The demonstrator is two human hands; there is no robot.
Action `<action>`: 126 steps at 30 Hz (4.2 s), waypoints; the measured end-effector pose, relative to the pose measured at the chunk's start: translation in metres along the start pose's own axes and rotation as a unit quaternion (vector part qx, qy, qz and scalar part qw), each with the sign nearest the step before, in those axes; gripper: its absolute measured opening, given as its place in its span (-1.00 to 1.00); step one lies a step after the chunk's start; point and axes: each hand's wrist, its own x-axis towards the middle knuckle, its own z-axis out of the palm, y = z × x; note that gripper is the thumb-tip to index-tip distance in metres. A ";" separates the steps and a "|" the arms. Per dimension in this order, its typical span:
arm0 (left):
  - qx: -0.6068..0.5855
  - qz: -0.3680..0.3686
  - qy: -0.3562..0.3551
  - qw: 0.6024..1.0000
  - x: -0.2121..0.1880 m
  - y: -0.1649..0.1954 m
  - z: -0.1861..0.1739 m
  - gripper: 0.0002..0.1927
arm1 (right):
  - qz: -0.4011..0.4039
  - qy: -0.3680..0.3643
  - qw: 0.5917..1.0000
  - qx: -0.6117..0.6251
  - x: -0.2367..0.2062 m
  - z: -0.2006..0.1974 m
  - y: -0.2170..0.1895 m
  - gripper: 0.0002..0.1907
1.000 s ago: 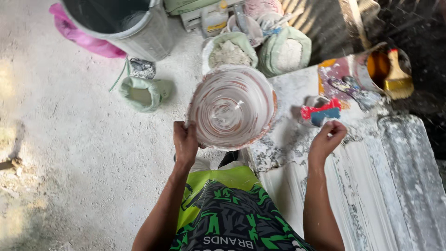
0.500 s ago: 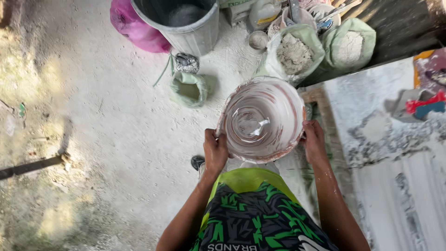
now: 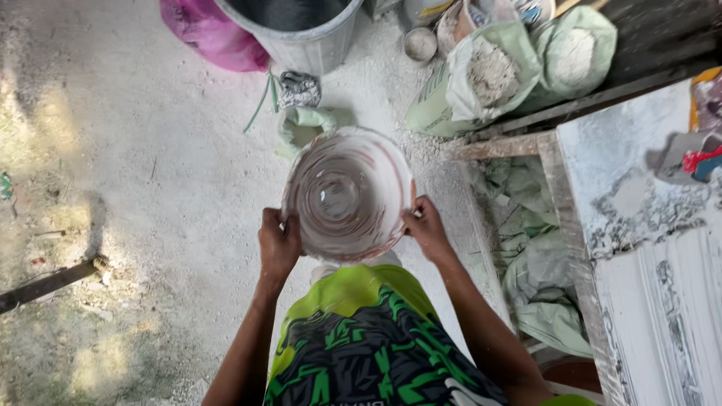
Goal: The person scrapes dried plaster residue from ribbed mold surfaces using a small red scraper, then washes their hands and the scraper at a water tap. They scoop gypsum powder from a bag into a bowl, mix it with water by hand into a slurry, and apply the plaster by hand onto the mold surfaces.
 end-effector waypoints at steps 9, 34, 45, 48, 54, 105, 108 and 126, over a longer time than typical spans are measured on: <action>0.153 0.146 -0.045 0.976 0.068 -0.046 -0.010 -0.74 | 0.039 0.045 0.998 0.029 0.007 0.032 0.048 -0.84; 0.120 0.021 -0.452 0.884 0.373 -0.507 0.326 -0.47 | -0.007 0.308 0.930 0.200 0.309 0.006 0.513 -0.81; 0.057 0.283 -0.700 0.653 0.421 -0.489 0.258 -0.36 | 0.022 0.363 0.899 -0.245 0.320 -0.036 0.505 -0.67; 0.136 0.398 -0.560 0.714 0.485 -0.441 0.224 -0.45 | -0.182 0.354 0.852 -0.339 0.352 0.019 0.439 -0.61; 0.451 0.435 -0.154 0.764 0.599 -0.441 0.192 -0.06 | -0.388 -0.015 0.801 -0.456 0.487 0.192 0.420 -0.66; 0.187 0.400 -0.275 0.854 0.572 -0.441 0.176 -0.59 | 0.258 -0.221 0.926 -0.162 0.607 0.227 0.543 -0.37; 0.168 0.415 -0.269 0.853 0.560 -0.421 0.169 -0.60 | 0.268 -0.160 0.942 -0.123 0.607 0.217 0.505 -0.35; 0.312 0.337 -0.217 0.861 0.575 -0.410 0.172 -0.45 | 0.043 -0.034 0.990 0.133 0.443 0.028 0.468 -0.36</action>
